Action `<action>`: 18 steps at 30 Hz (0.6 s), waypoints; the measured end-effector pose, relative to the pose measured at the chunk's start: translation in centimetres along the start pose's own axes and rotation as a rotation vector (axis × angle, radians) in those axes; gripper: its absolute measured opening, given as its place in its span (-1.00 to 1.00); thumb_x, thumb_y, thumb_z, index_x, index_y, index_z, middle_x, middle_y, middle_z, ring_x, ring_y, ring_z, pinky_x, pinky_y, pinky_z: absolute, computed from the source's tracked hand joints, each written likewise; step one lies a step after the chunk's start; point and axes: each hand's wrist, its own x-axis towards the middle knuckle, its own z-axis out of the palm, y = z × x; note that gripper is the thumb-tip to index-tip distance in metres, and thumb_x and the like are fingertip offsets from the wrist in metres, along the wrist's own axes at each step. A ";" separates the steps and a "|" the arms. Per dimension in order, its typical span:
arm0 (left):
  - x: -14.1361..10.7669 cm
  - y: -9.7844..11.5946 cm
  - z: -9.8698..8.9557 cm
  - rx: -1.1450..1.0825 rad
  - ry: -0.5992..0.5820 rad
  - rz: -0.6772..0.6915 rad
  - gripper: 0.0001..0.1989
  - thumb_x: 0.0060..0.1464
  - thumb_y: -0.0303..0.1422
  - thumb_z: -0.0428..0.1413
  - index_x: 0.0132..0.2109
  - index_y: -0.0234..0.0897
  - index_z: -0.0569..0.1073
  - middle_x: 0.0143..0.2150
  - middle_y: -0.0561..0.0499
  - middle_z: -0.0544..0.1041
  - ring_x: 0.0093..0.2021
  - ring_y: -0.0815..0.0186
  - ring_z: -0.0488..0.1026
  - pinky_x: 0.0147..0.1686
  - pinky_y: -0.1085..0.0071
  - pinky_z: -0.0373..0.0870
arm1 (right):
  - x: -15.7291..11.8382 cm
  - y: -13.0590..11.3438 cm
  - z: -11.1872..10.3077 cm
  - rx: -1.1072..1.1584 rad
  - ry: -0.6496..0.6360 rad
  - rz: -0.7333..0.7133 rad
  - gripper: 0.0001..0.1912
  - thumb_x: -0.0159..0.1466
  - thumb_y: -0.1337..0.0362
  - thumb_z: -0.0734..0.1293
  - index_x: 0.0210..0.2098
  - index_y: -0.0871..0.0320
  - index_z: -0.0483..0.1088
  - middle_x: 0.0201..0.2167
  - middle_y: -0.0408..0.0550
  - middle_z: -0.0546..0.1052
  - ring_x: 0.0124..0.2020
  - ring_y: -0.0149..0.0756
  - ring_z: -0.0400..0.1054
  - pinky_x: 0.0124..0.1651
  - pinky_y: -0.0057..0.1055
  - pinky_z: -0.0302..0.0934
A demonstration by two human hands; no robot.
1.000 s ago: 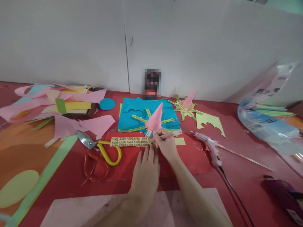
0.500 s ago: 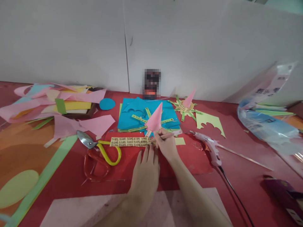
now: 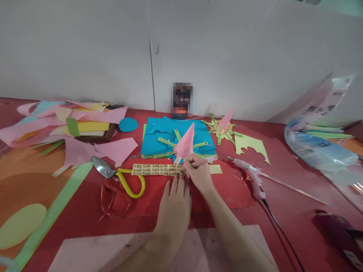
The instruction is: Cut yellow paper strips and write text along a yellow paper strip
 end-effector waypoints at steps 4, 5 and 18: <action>0.0 0.0 0.2 -0.004 0.013 -0.004 -0.61 0.21 -0.47 -0.17 0.10 -0.35 0.39 0.18 -0.14 0.37 0.16 0.11 0.32 0.06 0.16 0.33 | 0.0 0.1 0.1 0.048 -0.017 0.017 -0.70 0.17 0.15 0.23 -0.62 0.07 0.11 -0.82 -0.26 0.22 -0.56 -0.29 0.41 -0.54 -0.50 0.13; 0.0 0.0 0.2 -0.005 0.015 -0.002 -0.61 0.21 -0.46 -0.16 0.10 -0.35 0.39 0.18 -0.14 0.37 0.16 0.10 0.32 0.06 0.16 0.33 | 0.0 0.1 0.1 0.060 -0.022 0.017 -0.71 0.17 0.15 0.23 -0.61 0.07 0.11 -0.82 -0.27 0.22 -0.56 -0.29 0.42 -0.53 -0.50 0.15; 0.0 0.1 0.4 0.008 0.029 -0.003 -0.60 0.20 -0.47 -0.16 0.13 -0.38 0.36 0.17 -0.15 0.39 0.14 0.10 0.33 0.06 0.16 0.34 | 0.0 0.1 -0.1 0.004 0.047 0.021 -0.70 0.18 0.18 0.23 -0.63 0.08 0.10 -0.82 -0.28 0.27 -0.67 -0.38 0.31 -0.53 -0.50 0.14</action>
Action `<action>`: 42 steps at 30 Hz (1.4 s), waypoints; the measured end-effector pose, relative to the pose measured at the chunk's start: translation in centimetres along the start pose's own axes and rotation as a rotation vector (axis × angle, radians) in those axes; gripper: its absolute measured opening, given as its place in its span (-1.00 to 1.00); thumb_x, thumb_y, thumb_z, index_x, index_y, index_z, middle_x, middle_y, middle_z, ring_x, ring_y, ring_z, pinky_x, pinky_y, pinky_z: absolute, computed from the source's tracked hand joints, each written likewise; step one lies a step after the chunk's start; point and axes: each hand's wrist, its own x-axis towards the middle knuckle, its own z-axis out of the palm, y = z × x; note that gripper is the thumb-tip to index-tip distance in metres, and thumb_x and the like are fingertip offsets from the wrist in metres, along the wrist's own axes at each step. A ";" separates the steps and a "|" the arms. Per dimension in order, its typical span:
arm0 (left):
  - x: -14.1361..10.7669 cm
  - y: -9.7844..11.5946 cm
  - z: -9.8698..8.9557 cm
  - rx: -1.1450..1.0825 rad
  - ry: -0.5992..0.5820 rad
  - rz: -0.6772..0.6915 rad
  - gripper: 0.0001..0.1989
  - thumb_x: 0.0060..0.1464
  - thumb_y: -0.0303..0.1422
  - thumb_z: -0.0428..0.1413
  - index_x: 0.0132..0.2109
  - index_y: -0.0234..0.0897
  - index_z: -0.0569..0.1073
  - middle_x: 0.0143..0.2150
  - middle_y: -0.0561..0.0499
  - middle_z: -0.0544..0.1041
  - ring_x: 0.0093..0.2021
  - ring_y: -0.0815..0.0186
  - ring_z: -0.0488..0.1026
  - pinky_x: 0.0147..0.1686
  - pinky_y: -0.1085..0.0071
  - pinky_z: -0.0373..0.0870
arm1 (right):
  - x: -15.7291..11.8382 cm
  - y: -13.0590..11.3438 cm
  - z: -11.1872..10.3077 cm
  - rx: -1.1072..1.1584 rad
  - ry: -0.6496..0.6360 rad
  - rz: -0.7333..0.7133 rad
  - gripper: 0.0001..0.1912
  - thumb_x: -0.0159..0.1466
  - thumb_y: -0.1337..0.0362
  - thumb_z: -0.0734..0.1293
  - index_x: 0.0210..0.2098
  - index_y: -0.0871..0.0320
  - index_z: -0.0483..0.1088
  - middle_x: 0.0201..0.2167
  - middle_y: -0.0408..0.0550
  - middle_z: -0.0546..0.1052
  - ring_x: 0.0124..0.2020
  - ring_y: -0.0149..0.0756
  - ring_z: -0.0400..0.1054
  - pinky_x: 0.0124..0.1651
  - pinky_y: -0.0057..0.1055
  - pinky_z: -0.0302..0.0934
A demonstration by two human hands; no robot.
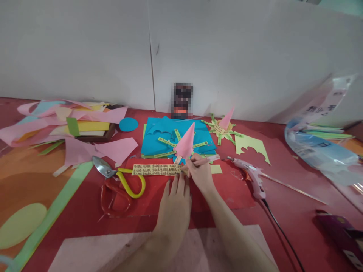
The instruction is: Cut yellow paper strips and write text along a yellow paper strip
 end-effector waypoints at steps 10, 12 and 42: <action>-0.1 -0.1 -0.1 -0.004 -0.003 0.006 -0.59 0.20 -0.47 -0.16 0.14 -0.36 0.34 0.17 -0.15 0.38 0.15 0.11 0.32 0.06 0.16 0.33 | 0.0 -0.1 0.0 0.005 -0.014 0.005 -0.69 0.18 0.16 0.22 -0.63 0.08 0.09 -0.81 -0.28 0.28 -0.72 -0.41 0.23 -0.56 -0.50 0.10; -0.1 -0.1 -0.1 0.002 0.002 0.005 -0.59 0.20 -0.47 -0.17 0.14 -0.37 0.35 0.18 -0.14 0.37 0.15 0.11 0.32 0.06 0.17 0.33 | 0.0 -0.1 0.0 -0.011 -0.007 -0.004 -0.69 0.18 0.15 0.22 -0.63 0.07 0.08 -0.81 -0.27 0.27 -0.69 -0.40 0.25 -0.55 -0.50 0.10; 0.0 0.0 -0.2 -0.012 -0.008 0.000 -0.59 0.20 -0.48 -0.17 0.14 -0.37 0.34 0.16 -0.16 0.39 0.15 0.11 0.31 0.07 0.16 0.30 | 0.0 -0.1 0.0 -0.050 0.016 0.004 -0.70 0.17 0.20 0.23 -0.64 0.08 0.09 -0.81 -0.27 0.30 -0.70 -0.40 0.26 -0.53 -0.50 0.12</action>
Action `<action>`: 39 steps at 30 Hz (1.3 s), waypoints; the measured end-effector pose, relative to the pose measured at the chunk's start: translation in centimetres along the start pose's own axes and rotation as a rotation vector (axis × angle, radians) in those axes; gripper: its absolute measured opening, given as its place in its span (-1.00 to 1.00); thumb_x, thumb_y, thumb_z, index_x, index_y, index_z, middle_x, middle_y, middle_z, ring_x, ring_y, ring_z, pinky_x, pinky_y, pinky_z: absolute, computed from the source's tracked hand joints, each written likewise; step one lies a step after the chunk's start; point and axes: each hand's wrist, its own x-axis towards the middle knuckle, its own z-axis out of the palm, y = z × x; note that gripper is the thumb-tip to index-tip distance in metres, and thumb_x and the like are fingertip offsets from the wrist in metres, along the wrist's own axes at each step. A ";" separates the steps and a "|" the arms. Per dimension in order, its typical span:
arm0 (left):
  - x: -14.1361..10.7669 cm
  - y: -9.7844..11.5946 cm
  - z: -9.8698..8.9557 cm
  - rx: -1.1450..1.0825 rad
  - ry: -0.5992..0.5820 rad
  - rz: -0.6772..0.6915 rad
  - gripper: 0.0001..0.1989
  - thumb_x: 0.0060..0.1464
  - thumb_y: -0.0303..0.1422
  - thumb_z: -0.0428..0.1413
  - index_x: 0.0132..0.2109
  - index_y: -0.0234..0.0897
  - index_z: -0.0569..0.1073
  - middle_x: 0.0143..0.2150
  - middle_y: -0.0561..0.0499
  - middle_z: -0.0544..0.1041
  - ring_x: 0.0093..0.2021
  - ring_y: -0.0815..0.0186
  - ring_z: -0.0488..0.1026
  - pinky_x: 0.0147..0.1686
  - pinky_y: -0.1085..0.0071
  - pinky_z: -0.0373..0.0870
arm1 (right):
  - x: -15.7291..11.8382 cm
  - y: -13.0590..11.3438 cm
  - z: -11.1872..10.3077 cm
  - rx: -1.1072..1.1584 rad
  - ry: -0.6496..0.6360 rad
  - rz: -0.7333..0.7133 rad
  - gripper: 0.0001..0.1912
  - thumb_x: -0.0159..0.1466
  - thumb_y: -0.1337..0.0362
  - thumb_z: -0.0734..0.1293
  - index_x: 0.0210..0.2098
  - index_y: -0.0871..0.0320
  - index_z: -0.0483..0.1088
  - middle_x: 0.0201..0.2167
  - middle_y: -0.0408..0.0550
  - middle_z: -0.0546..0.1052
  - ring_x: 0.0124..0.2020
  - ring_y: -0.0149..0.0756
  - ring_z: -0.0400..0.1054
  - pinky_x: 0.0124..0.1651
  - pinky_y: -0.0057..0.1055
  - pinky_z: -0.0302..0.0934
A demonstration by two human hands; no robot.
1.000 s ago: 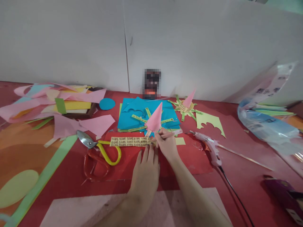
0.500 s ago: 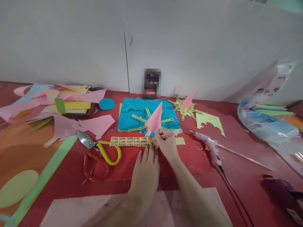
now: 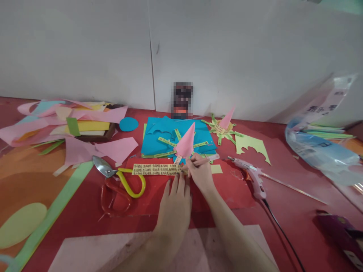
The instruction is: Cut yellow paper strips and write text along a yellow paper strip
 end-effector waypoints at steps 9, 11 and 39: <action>0.0 0.0 0.1 0.025 0.023 0.008 -0.58 0.19 -0.48 -0.17 0.14 -0.35 0.35 0.15 -0.13 0.40 0.14 0.13 0.33 0.06 0.18 0.31 | 0.1 0.0 -0.1 0.047 -0.030 0.007 -0.71 0.17 0.19 0.23 -0.63 0.08 0.11 -0.80 -0.25 0.34 -0.74 -0.40 0.25 -0.58 -0.49 0.12; 0.0 0.0 0.1 0.020 0.019 0.005 -0.59 0.20 -0.48 -0.17 0.14 -0.35 0.35 0.15 -0.14 0.40 0.14 0.14 0.33 0.07 0.18 0.31 | 0.1 0.1 0.0 0.038 -0.032 0.016 -0.71 0.17 0.18 0.23 -0.63 0.08 0.11 -0.79 -0.24 0.36 -0.73 -0.39 0.26 -0.59 -0.49 0.11; 0.0 -0.1 0.1 -0.001 0.005 0.005 -0.57 0.19 -0.49 -0.18 0.16 -0.35 0.32 0.16 -0.16 0.38 0.16 0.11 0.31 0.07 0.16 0.31 | 0.0 -0.5 -0.1 0.037 0.023 0.021 -0.64 0.18 0.10 0.22 -0.65 0.07 0.08 -0.81 -0.25 0.23 -0.57 -0.31 0.40 -0.57 -0.51 0.09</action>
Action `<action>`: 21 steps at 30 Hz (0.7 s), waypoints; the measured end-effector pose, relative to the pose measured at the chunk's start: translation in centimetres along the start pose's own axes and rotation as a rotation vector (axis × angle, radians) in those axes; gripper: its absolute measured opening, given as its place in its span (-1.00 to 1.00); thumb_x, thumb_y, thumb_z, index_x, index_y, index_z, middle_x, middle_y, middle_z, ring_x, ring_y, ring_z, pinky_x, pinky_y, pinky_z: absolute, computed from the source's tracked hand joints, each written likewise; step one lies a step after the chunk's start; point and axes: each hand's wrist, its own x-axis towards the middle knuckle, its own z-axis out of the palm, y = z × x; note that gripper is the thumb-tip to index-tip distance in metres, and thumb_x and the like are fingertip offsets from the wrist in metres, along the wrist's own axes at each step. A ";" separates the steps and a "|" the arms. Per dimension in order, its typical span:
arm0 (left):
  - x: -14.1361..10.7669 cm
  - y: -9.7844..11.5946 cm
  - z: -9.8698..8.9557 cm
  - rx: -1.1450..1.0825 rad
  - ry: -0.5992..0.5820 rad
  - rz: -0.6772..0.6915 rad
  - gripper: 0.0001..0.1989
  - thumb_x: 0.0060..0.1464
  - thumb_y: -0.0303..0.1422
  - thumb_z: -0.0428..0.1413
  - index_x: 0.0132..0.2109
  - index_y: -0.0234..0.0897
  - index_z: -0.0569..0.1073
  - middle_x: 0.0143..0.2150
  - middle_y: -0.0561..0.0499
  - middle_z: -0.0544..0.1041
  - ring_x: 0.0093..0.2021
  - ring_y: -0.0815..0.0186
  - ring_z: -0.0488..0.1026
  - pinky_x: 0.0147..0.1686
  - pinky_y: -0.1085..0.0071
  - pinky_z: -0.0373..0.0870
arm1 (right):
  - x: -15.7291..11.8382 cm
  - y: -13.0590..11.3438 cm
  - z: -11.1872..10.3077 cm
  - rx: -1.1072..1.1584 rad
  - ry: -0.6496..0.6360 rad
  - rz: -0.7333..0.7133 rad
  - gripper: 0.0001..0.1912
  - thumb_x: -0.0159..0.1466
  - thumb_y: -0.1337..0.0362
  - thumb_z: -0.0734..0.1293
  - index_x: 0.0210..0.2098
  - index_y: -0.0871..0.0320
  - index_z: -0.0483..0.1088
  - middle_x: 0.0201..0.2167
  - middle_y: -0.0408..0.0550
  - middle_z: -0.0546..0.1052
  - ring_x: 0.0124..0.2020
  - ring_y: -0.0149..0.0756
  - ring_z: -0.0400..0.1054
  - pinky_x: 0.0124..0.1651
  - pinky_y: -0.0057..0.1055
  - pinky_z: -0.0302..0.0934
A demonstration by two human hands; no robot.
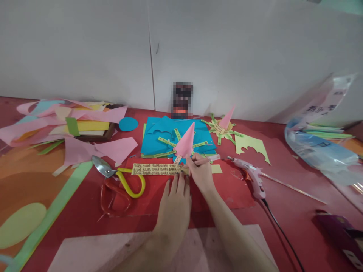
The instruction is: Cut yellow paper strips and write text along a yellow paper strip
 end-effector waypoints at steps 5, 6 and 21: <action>0.0 0.1 0.0 -0.001 -0.007 0.001 -0.57 0.15 -0.54 -0.14 0.15 -0.39 0.32 0.16 -0.20 0.37 0.16 0.07 0.31 0.08 0.12 0.31 | 0.0 -0.1 0.0 -0.017 0.007 -0.005 -0.64 0.18 0.11 0.22 -0.66 0.08 0.07 -0.79 -0.24 0.24 -0.56 -0.31 0.41 -0.53 -0.51 0.11; 0.0 0.1 -0.1 0.003 -0.006 0.005 -0.58 0.15 -0.54 -0.13 0.14 -0.39 0.33 0.15 -0.20 0.38 0.15 0.06 0.32 0.07 0.12 0.32 | 0.0 -0.1 0.0 -0.022 0.008 -0.003 -0.64 0.18 0.11 0.21 -0.66 0.08 0.07 -0.79 -0.24 0.26 -0.57 -0.32 0.40 -0.53 -0.51 0.10; 0.0 0.0 -0.3 0.035 0.032 0.033 -0.61 0.15 -0.52 -0.10 0.11 -0.40 0.35 0.07 -0.18 0.44 0.11 0.05 0.36 0.03 0.15 0.36 | 0.1 0.3 -0.1 -0.053 -0.002 -0.008 -0.69 0.15 0.18 0.22 -0.66 0.08 0.10 -0.78 -0.24 0.32 -0.63 -0.37 0.30 -0.53 -0.49 0.09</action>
